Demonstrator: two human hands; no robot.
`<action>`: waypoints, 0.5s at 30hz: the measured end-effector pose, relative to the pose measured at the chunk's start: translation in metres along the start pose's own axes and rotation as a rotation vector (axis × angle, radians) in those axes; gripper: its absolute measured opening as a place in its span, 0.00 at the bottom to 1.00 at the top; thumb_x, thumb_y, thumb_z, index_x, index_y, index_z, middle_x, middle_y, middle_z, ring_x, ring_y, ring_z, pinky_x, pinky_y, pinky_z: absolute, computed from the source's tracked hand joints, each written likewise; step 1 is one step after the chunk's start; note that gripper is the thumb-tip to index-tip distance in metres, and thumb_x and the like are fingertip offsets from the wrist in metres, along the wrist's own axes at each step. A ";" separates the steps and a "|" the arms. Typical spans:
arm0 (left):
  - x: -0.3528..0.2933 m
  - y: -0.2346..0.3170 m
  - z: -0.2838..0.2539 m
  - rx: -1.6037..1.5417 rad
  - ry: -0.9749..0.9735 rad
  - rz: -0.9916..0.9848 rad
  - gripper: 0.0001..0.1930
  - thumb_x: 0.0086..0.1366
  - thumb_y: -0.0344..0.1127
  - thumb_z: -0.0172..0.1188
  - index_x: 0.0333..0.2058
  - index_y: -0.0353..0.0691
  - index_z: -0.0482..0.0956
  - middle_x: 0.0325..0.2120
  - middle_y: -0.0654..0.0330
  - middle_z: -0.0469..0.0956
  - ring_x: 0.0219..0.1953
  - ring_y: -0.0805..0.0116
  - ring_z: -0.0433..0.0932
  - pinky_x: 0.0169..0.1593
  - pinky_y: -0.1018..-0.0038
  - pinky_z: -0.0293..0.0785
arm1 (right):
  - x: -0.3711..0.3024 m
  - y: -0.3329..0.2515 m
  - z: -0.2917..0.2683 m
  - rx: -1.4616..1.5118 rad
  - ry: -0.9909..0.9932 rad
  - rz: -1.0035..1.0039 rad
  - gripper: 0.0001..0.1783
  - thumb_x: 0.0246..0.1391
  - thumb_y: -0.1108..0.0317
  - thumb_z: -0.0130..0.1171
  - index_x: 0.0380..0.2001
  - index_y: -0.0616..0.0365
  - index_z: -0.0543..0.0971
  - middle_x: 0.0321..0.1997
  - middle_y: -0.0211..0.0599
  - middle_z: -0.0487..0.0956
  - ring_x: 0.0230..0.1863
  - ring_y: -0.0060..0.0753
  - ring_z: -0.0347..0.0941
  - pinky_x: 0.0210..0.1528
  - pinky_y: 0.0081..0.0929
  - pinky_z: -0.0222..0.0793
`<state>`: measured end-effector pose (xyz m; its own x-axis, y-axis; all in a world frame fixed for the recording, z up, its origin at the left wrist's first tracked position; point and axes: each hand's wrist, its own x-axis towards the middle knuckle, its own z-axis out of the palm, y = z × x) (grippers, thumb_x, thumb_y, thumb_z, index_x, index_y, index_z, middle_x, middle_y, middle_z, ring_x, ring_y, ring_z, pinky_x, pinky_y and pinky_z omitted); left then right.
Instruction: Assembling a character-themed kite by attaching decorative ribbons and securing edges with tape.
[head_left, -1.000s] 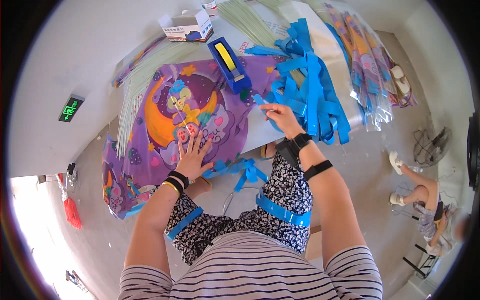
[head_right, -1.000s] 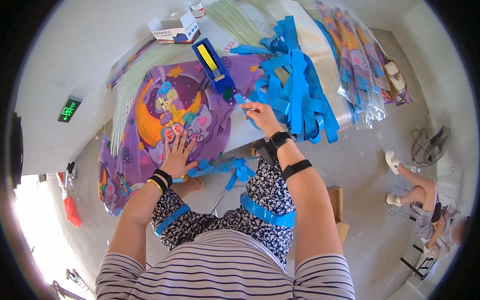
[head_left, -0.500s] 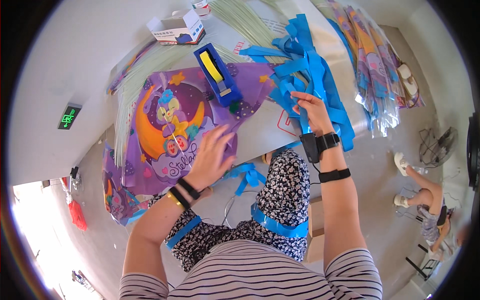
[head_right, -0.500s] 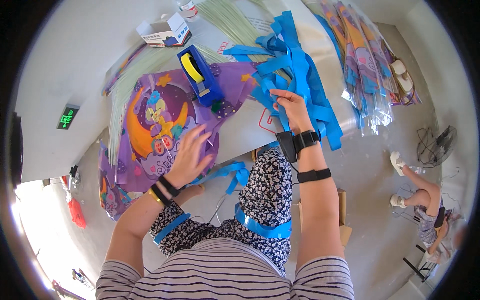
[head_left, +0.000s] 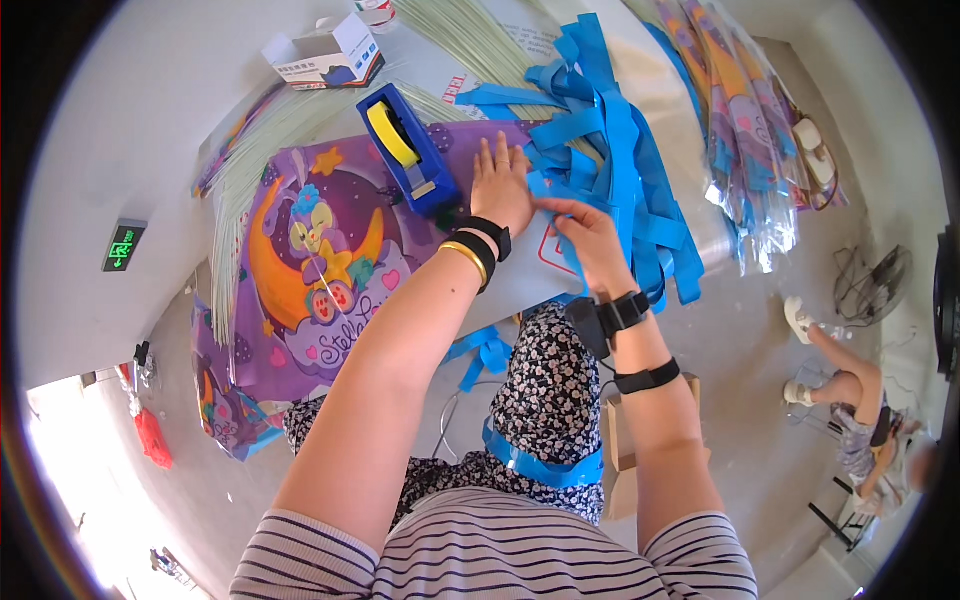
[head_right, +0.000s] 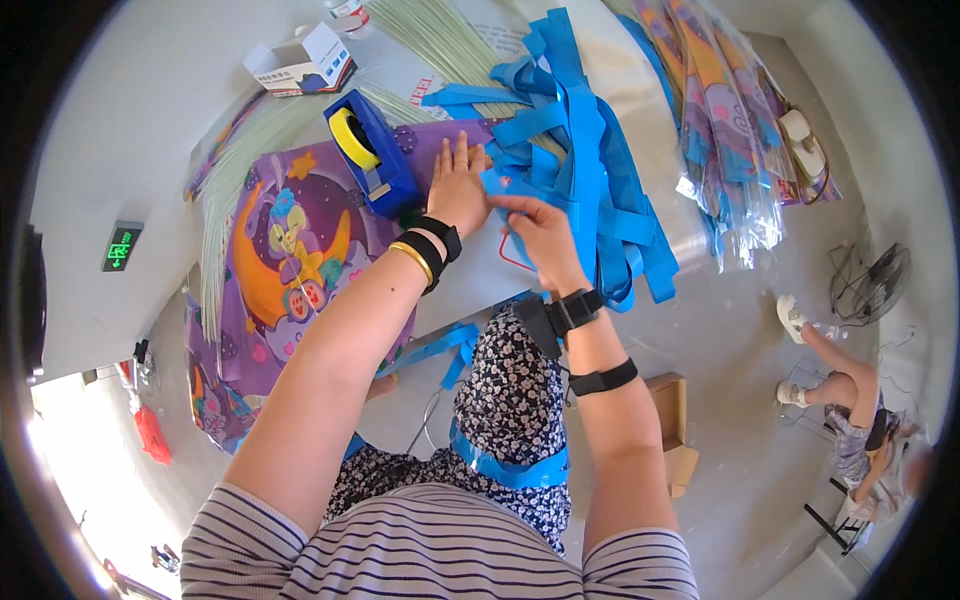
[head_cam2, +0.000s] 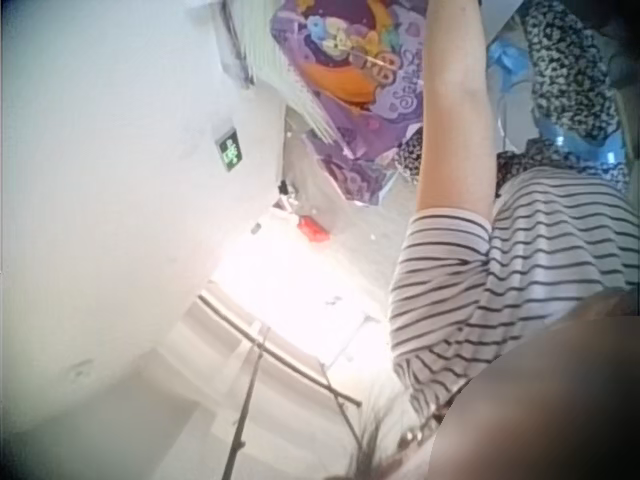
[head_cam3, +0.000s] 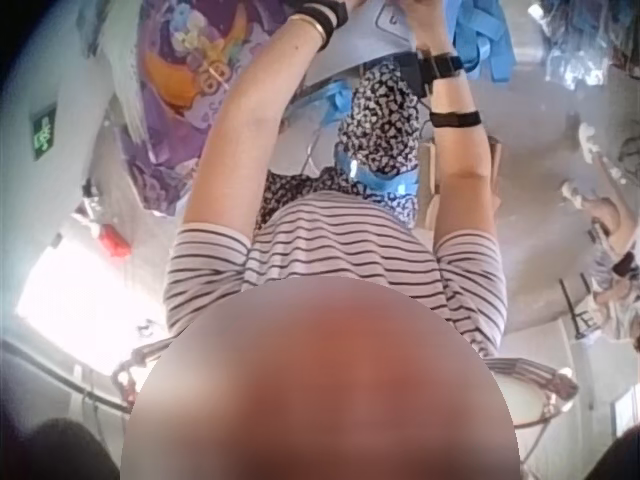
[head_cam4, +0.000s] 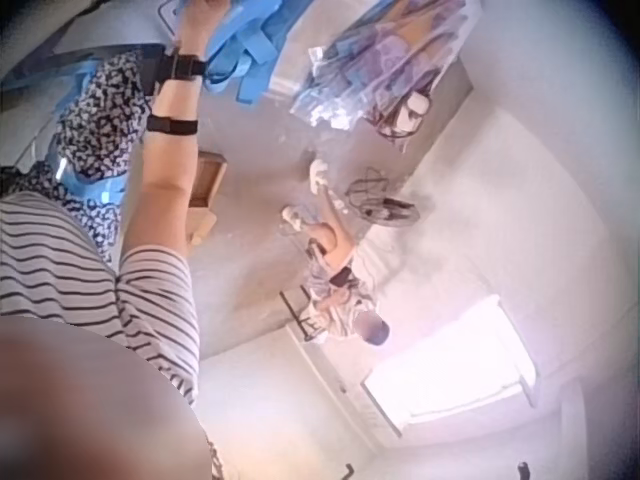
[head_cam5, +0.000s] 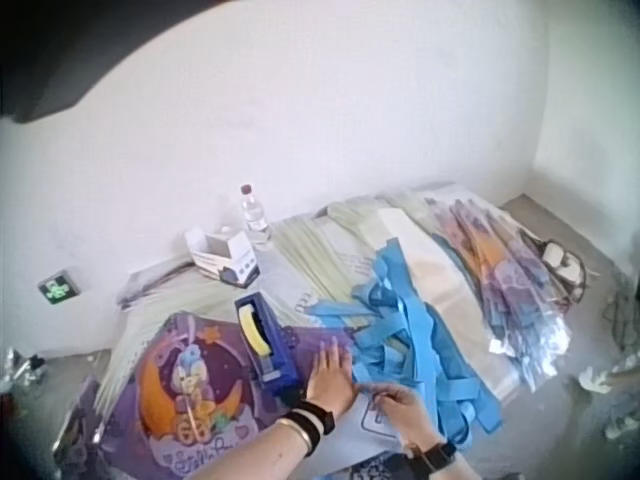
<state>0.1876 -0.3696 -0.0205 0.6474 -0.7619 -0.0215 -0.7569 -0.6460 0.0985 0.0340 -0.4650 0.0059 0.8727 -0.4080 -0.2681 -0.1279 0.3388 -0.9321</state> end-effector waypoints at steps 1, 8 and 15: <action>0.002 -0.004 0.002 0.007 -0.003 -0.004 0.38 0.71 0.55 0.55 0.70 0.34 0.61 0.73 0.38 0.49 0.75 0.34 0.47 0.76 0.50 0.45 | -0.001 0.006 0.008 0.030 0.001 0.036 0.16 0.65 0.80 0.52 0.52 0.65 0.83 0.44 0.31 0.83 0.36 0.17 0.75 0.41 0.17 0.71; -0.011 -0.005 0.002 -0.265 0.122 0.126 0.29 0.70 0.44 0.58 0.65 0.37 0.68 0.71 0.41 0.56 0.72 0.33 0.53 0.73 0.47 0.53 | 0.003 0.030 -0.003 0.047 0.056 0.015 0.15 0.67 0.79 0.51 0.51 0.64 0.83 0.44 0.30 0.83 0.37 0.16 0.75 0.41 0.17 0.71; -0.007 -0.007 0.000 -0.389 0.182 -0.024 0.26 0.69 0.44 0.59 0.62 0.39 0.71 0.70 0.43 0.58 0.71 0.32 0.55 0.72 0.47 0.55 | 0.015 0.030 -0.022 0.177 0.165 -0.084 0.16 0.67 0.78 0.51 0.53 0.63 0.82 0.48 0.29 0.83 0.39 0.17 0.74 0.45 0.17 0.71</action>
<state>0.1884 -0.3600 -0.0205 0.6961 -0.7034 0.1439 -0.6739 -0.5710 0.4689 0.0331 -0.4793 -0.0310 0.7862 -0.5690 -0.2410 0.0393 0.4353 -0.8994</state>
